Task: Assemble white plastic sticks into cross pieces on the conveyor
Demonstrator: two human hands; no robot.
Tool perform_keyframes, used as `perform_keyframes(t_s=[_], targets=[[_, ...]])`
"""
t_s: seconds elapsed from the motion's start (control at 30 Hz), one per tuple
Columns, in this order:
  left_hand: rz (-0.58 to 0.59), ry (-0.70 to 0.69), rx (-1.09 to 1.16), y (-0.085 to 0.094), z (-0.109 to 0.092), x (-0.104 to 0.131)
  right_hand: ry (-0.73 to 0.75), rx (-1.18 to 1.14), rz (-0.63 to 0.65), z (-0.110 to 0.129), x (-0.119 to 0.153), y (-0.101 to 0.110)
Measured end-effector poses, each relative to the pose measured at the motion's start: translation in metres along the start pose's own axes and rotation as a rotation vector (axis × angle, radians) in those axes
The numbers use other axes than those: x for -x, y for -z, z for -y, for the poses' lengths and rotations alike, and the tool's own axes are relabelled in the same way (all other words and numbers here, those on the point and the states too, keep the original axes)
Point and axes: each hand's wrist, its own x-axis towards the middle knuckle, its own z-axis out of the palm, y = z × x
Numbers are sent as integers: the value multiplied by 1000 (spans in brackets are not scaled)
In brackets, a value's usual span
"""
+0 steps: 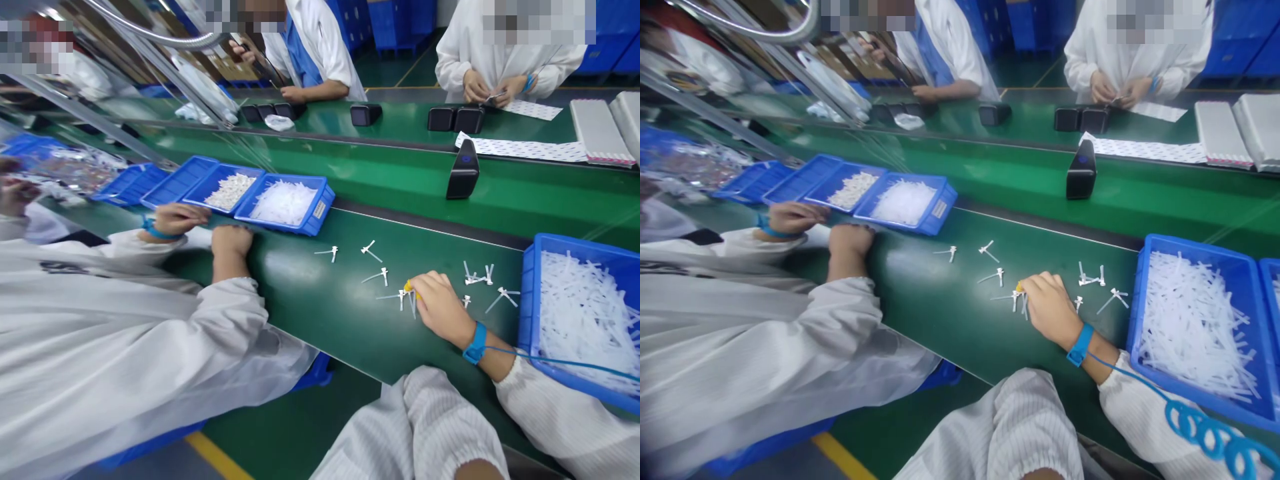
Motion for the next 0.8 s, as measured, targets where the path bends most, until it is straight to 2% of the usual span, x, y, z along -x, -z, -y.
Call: perform_keyframes(t_s=[0.13,0.3,0.57,0.8], targets=[[-39,153,-27,-16,11,-12,38,20,17,3,3,0],[-96,211,18,-27,12,-10,46,20,41,8,9,-1],[-126,272,145,-20,-2,-9,18,80,59,8,7,-1],[-151,248,91,-15,-11,-5,16,68,26,4,8,-4]])
